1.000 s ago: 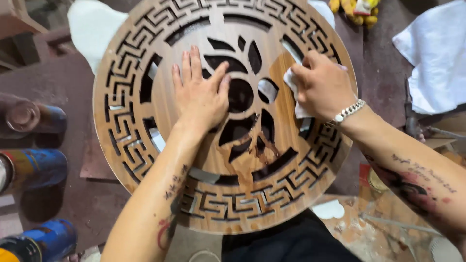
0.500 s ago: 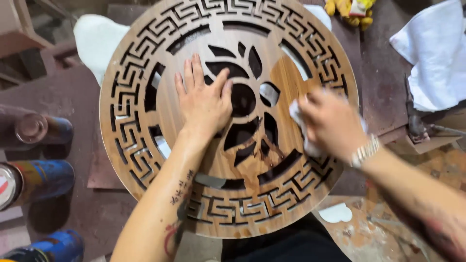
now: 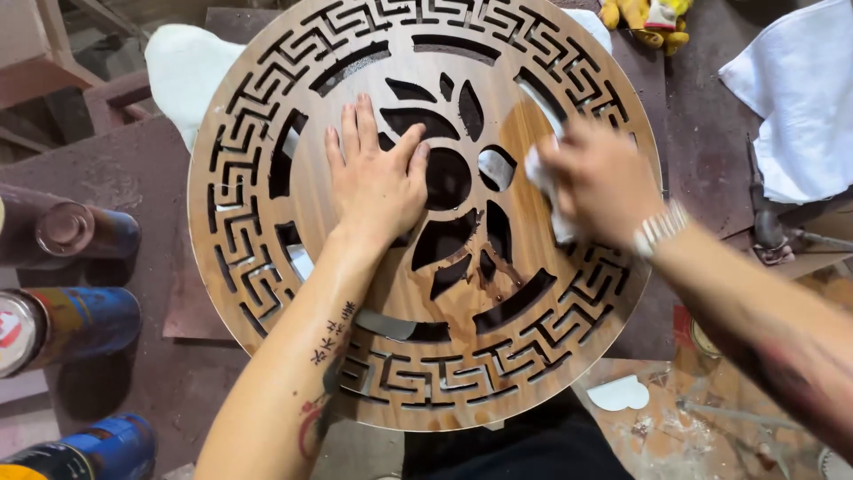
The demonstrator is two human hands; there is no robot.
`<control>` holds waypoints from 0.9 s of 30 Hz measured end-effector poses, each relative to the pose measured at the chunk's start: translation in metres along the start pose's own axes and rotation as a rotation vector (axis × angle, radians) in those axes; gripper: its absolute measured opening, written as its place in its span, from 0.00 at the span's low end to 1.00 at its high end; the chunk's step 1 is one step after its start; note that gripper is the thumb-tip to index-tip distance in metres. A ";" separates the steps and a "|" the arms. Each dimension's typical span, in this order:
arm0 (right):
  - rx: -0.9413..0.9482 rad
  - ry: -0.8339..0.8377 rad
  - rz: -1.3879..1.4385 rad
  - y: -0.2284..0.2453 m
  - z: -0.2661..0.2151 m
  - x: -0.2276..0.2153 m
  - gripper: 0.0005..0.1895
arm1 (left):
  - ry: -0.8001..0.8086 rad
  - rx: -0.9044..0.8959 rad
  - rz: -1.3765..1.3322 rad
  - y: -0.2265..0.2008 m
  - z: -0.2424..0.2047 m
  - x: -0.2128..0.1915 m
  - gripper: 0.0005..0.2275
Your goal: Cleaning and polishing a circular decorative wood carving with a lotus design using a cloth and a screwdriver.
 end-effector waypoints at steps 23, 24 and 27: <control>0.009 0.064 0.042 -0.010 -0.004 0.007 0.08 | 0.015 -0.016 0.007 -0.002 -0.002 -0.003 0.18; -0.040 -0.035 -0.014 -0.022 0.009 0.020 0.09 | 0.004 -0.011 0.007 -0.002 0.000 -0.001 0.18; -0.063 -0.032 0.127 -0.020 0.021 0.018 0.04 | 0.008 -0.021 0.001 -0.004 -0.001 -0.004 0.18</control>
Point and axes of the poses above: each hand's wrist, its own z-axis towards the middle knuckle, its own x-axis out of the palm, y = z × x, the point moved 4 cm from there along z, towards the middle knuckle, and after that the axes turned 9 degrees about -y, right-handed, at the moved point
